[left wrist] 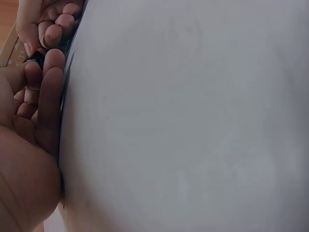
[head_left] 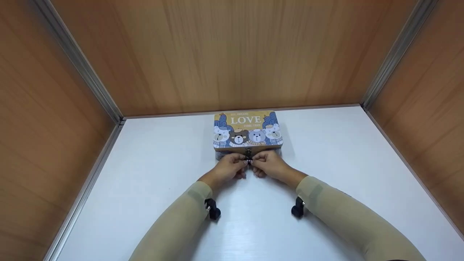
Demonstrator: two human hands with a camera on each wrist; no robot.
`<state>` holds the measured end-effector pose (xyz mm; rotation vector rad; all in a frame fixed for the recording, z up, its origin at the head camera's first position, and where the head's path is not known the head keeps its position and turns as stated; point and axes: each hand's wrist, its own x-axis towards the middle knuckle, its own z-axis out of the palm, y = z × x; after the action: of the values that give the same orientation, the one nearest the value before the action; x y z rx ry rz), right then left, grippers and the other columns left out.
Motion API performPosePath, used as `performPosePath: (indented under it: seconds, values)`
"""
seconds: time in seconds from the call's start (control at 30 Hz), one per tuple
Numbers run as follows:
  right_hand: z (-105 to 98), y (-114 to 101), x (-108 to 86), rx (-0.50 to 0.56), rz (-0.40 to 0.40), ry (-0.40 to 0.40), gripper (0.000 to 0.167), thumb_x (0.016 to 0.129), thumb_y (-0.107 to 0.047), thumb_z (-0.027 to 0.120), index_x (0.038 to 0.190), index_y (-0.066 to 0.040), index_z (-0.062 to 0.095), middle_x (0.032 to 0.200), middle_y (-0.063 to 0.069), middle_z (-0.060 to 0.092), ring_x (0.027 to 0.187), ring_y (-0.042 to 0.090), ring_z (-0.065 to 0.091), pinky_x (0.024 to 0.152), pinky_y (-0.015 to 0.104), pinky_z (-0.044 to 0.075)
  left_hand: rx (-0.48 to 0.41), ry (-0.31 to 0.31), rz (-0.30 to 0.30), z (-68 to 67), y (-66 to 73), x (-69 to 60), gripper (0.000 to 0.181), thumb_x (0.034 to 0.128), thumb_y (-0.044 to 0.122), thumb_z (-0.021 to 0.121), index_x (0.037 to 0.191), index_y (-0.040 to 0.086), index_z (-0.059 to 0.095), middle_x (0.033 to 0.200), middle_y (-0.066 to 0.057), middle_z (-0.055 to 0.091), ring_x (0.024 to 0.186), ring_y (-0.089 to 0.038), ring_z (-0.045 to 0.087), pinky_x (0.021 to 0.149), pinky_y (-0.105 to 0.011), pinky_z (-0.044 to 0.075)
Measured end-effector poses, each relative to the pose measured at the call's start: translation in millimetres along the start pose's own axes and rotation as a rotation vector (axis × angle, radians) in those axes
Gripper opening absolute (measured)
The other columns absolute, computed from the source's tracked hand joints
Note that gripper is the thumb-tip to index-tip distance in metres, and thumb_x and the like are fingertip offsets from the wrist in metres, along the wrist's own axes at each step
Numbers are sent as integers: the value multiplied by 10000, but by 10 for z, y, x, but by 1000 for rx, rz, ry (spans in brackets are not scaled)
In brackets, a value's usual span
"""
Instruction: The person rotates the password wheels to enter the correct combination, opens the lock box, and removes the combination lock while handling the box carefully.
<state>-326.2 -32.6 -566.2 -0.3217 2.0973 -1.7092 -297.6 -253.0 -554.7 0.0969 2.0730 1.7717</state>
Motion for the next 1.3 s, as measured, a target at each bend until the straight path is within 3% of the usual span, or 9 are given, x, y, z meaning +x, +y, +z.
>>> performPosePath:
  seconds: [0.83,1.1,1.3]
  values:
    - [-7,-21,-11,69,43,-1,168,1053,-61,693,1153,66,735,777,51,749,616,105,718,577,238,633,0,3,-3,-18,-15,9,168,1155,120,636,1248,4,713,937,-51,691,770,-150,740,712,-273,648]
    - [-5,-25,-17,82,45,15,159,1048,-56,692,1149,56,741,748,39,738,591,101,716,553,238,625,-8,14,3,-6,-44,17,242,1167,99,590,1333,-47,691,963,-39,706,759,-137,728,702,-264,643]
    - [-6,-40,-36,88,32,14,174,1061,-60,674,1146,72,750,745,36,739,588,104,711,550,238,621,-20,21,0,-3,-41,4,233,1166,108,591,1304,-48,696,958,-42,699,755,-135,722,697,-261,640]
